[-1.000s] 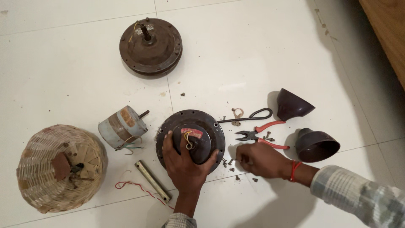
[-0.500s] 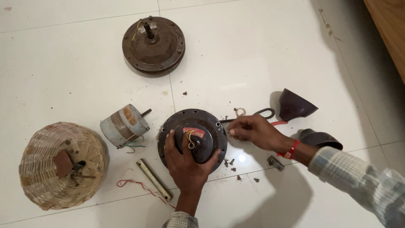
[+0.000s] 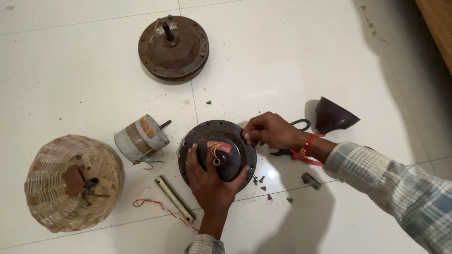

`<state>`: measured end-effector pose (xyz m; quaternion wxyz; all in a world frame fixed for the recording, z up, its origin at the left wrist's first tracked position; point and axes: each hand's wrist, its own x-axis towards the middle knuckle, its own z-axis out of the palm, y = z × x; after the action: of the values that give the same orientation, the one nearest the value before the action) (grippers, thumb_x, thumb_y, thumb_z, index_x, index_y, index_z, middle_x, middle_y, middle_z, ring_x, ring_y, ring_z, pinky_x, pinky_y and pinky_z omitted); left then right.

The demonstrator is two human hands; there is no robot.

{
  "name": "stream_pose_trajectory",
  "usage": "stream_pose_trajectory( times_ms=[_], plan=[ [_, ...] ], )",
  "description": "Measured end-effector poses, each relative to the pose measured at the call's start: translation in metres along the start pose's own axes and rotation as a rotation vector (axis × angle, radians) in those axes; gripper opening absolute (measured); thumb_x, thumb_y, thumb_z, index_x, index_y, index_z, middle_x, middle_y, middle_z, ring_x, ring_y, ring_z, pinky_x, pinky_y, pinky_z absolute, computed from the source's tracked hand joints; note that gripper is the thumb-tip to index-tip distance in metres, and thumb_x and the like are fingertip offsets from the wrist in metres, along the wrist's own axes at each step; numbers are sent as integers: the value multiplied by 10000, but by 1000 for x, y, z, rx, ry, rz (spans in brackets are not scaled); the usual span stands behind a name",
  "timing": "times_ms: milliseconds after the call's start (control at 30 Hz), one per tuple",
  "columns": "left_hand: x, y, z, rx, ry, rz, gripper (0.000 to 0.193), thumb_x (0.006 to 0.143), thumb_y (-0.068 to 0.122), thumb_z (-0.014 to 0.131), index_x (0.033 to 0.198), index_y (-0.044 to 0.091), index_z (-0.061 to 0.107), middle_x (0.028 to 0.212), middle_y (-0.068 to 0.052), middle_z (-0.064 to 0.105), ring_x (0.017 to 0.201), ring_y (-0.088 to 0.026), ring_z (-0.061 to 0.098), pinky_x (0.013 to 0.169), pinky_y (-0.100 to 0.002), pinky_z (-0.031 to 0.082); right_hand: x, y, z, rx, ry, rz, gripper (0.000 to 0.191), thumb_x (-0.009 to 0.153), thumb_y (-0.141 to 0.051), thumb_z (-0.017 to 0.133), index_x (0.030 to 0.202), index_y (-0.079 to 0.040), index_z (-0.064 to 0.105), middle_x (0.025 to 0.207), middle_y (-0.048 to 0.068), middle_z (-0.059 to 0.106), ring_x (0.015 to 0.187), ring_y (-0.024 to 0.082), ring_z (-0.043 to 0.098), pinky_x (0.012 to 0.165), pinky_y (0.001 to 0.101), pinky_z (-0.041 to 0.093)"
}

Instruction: The person assembles a ceiling fan motor housing by inserting and tightening screws into the circular casing. They use pliers to adjust the screws and a screwdriver to tighten them further. The person handles the motor housing, screws, pliers, and screwdriver while working on the floor.

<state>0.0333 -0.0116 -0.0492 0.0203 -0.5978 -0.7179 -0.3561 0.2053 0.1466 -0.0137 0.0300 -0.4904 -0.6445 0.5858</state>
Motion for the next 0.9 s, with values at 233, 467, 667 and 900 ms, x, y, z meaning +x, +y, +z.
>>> stream_pose_trajectory(
  times_ms=[233,467,667,900],
  plan=[
    [1,1,0,-4,15,12,939,652,551,914,1334,40,521,1461,-298,437,1340,-493,468,1088,-577,446,-1,-11,4,-160,98,-32,113,889,-132,703,931,-37,748,790,52,774,722,143,733,685,313,584],
    [3,1,-1,-9,4,11,930,653,549,913,1328,39,527,1453,-304,441,1332,-501,470,1085,-581,445,-10,-29,2,-600,126,-120,127,843,-205,716,905,-104,759,807,75,764,768,277,720,733,424,552],
    [3,1,-1,-9,5,13,930,651,549,914,1325,42,523,1451,-306,443,1332,-502,474,1091,-585,445,-18,-28,4,-929,139,-530,132,896,-168,651,977,-79,707,949,72,706,878,319,691,729,450,561],
    [3,2,-1,-2,8,11,955,641,542,921,1337,31,512,1450,-314,442,1330,-504,473,1086,-582,444,-19,-26,1,-1037,142,-632,157,861,-120,637,997,-67,696,958,64,697,909,286,694,743,436,566]
  ],
)
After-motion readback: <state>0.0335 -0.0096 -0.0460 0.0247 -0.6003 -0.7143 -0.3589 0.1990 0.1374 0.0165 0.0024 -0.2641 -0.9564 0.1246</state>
